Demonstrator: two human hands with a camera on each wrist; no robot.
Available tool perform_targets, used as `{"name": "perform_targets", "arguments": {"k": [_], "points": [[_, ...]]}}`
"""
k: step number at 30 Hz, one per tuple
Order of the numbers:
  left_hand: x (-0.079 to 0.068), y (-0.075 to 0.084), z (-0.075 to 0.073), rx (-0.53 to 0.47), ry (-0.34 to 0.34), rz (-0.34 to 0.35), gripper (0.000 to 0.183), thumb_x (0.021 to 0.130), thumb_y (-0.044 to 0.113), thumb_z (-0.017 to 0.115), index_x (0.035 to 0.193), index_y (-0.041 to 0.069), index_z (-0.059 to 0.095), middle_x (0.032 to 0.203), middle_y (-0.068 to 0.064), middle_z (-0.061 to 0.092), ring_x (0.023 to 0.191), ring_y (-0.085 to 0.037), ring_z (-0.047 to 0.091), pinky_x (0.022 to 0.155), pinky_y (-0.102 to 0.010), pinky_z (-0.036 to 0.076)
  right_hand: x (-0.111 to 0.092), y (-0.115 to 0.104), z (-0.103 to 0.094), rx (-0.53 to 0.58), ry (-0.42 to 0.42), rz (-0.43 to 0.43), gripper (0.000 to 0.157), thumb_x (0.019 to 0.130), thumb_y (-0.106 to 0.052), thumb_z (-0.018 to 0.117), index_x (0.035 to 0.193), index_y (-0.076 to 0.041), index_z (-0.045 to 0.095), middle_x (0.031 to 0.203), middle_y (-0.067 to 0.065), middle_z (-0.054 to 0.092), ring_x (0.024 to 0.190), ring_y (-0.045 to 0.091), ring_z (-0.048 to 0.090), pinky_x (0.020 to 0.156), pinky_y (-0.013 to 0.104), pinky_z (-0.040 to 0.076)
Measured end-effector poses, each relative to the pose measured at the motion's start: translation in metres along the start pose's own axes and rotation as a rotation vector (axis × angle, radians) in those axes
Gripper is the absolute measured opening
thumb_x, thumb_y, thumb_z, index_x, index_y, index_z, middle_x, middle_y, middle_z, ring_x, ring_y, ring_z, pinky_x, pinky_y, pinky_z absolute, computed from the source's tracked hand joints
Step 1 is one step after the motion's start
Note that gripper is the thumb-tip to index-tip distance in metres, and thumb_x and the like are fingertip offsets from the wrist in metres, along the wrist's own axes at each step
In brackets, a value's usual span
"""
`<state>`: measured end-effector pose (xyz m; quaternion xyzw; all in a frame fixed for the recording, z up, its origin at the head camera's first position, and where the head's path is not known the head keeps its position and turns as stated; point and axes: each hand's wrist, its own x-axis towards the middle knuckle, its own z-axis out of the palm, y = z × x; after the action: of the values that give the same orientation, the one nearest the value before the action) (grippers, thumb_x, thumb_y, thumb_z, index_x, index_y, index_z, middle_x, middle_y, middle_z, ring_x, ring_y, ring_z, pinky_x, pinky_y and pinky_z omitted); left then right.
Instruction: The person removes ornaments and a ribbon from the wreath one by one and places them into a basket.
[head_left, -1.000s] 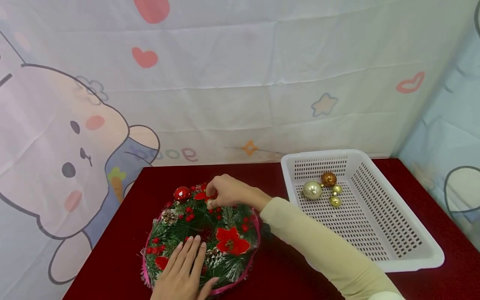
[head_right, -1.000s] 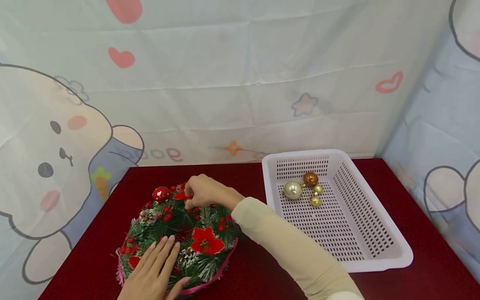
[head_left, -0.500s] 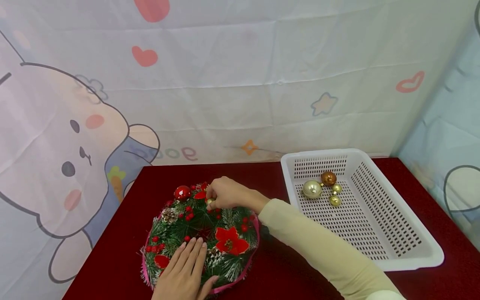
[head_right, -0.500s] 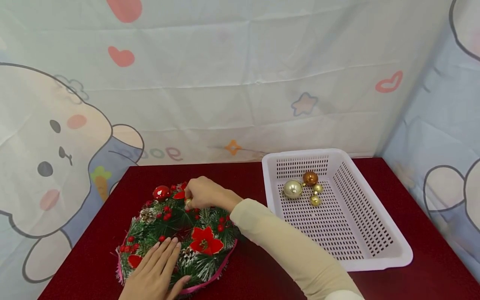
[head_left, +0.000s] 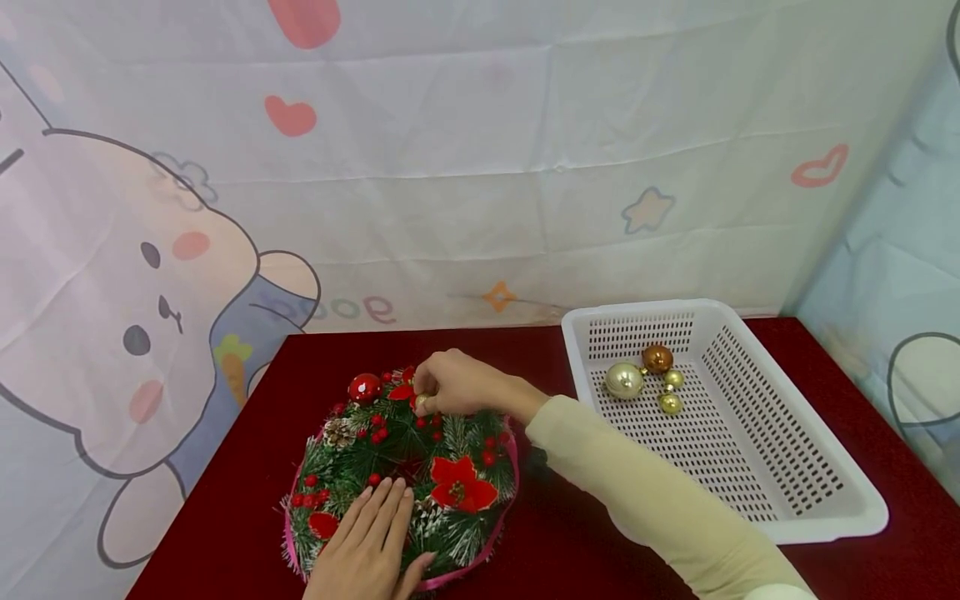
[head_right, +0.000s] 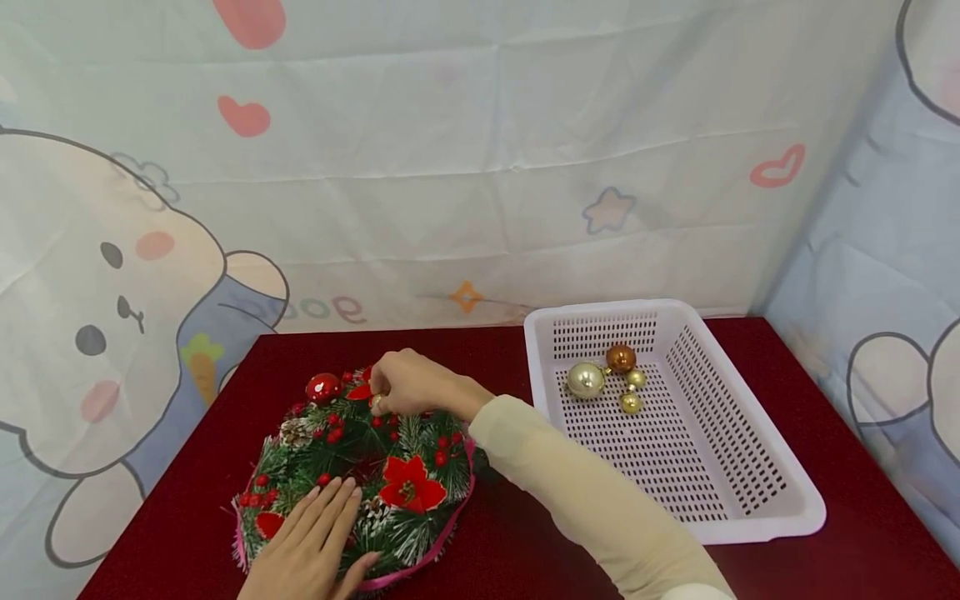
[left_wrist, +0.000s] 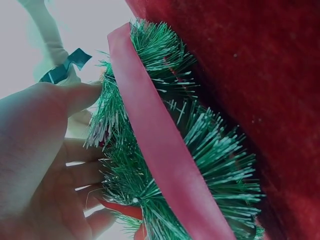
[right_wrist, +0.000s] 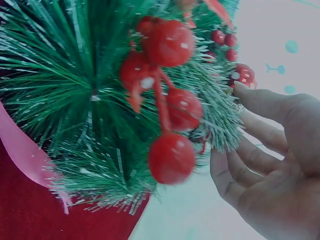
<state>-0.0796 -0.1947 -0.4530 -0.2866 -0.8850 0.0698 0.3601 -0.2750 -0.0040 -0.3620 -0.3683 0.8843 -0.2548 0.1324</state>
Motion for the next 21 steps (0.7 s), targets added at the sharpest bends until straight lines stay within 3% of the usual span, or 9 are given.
{"name": "perform_targets", "arguments": {"k": [6, 15, 21], "points": [[-0.002, -0.001, -0.001, 0.002, -0.025, 0.001, 0.086, 0.110, 0.064, 0.014, 0.128, 0.005, 0.074, 0.130, -0.010, 0.076, 0.121, -0.024, 0.073, 0.109, -0.037, 0.053, -0.009, -0.004, -0.014, 0.034, 0.024, -0.012, 0.023, 0.102, -0.025, 0.072, 0.119, -0.010, 0.075, 0.111, 0.002, 0.078, 0.102, 0.014, 0.072, 0.094, 0.032, 0.062], [-0.003, -0.001, -0.001, 0.003, -0.020, 0.002, 0.086, 0.111, 0.061, 0.013, 0.126, 0.004, 0.075, 0.128, -0.010, 0.076, 0.120, -0.024, 0.073, 0.108, -0.038, 0.054, -0.022, -0.001, -0.031, 0.093, 0.079, -0.001, 0.028, 0.102, -0.025, 0.071, 0.125, -0.008, 0.072, 0.115, 0.004, 0.077, 0.106, 0.017, 0.073, 0.097, 0.035, 0.061], [-0.003, 0.000, -0.003, 0.017, -0.044, -0.008, 0.087, 0.111, 0.063, 0.012, 0.128, 0.005, 0.075, 0.131, -0.009, 0.076, 0.122, -0.023, 0.073, 0.110, -0.037, 0.053, -0.022, -0.002, -0.030, 0.111, 0.069, -0.038, 0.024, 0.103, -0.023, 0.071, 0.121, -0.008, 0.074, 0.111, 0.004, 0.078, 0.103, 0.018, 0.073, 0.093, 0.033, 0.062]]}}
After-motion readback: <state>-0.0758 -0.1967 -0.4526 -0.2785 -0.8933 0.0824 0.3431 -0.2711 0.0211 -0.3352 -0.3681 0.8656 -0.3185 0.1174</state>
